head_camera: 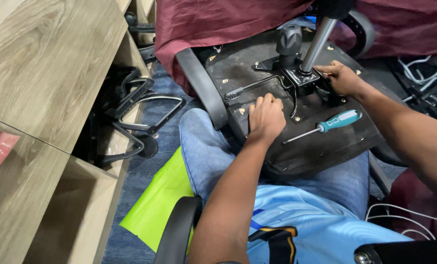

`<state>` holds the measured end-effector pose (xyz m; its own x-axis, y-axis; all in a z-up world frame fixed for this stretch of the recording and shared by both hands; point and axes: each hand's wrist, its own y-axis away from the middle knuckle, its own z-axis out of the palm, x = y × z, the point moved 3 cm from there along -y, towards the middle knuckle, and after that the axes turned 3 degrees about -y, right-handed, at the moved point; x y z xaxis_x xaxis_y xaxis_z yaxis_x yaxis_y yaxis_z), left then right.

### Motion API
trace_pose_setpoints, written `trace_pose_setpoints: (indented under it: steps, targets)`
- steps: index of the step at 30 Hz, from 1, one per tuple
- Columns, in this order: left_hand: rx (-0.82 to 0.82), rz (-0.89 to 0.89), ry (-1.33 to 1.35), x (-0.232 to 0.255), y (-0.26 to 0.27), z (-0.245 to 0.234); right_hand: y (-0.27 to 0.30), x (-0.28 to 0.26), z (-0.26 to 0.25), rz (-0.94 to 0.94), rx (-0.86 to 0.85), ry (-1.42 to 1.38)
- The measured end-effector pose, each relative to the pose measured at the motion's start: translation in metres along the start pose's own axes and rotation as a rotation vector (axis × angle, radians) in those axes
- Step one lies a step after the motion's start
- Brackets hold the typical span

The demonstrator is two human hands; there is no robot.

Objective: The person sits on the floor and uses a screwdriver to tighten screws on the metal base of an office chair. They repeatedly adjust the screwdriver and reposition their hands to secure the components of the chair base.

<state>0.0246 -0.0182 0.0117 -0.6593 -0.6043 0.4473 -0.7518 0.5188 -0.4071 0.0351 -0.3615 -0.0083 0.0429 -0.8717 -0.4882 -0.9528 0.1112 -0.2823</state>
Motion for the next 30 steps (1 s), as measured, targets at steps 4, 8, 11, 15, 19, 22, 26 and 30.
trace_pose_setpoints:
  steps: [4,8,11,15,19,22,26,30]
  targets:
    - [0.04,0.008,0.028,-0.005,-0.001,-0.001,-0.015,0.012,0.011,-0.065,-0.107,0.071]
    - [0.073,0.006,0.058,-0.005,0.001,-0.001,-0.011,0.006,0.002,-0.031,-0.047,0.213]
    - [0.066,0.006,0.076,-0.006,0.005,-0.001,0.009,0.01,-0.007,0.047,0.022,0.178]
    - [0.089,-0.005,0.115,-0.006,0.008,0.0,0.034,0.038,-0.021,0.159,0.214,0.156]
    - [0.103,0.006,0.12,-0.01,0.019,0.007,0.054,0.06,-0.032,0.24,0.505,-0.55]
    - [0.118,0.028,0.116,-0.01,0.024,0.008,0.072,0.043,-0.036,0.53,0.458,-1.052]
    - [0.174,0.034,0.181,-0.012,0.033,0.003,0.084,-0.035,-0.022,0.621,0.452,-1.557]
    - [0.146,-0.014,0.248,-0.015,0.039,-0.003,0.103,-0.107,-0.022,0.604,0.419,-1.855]
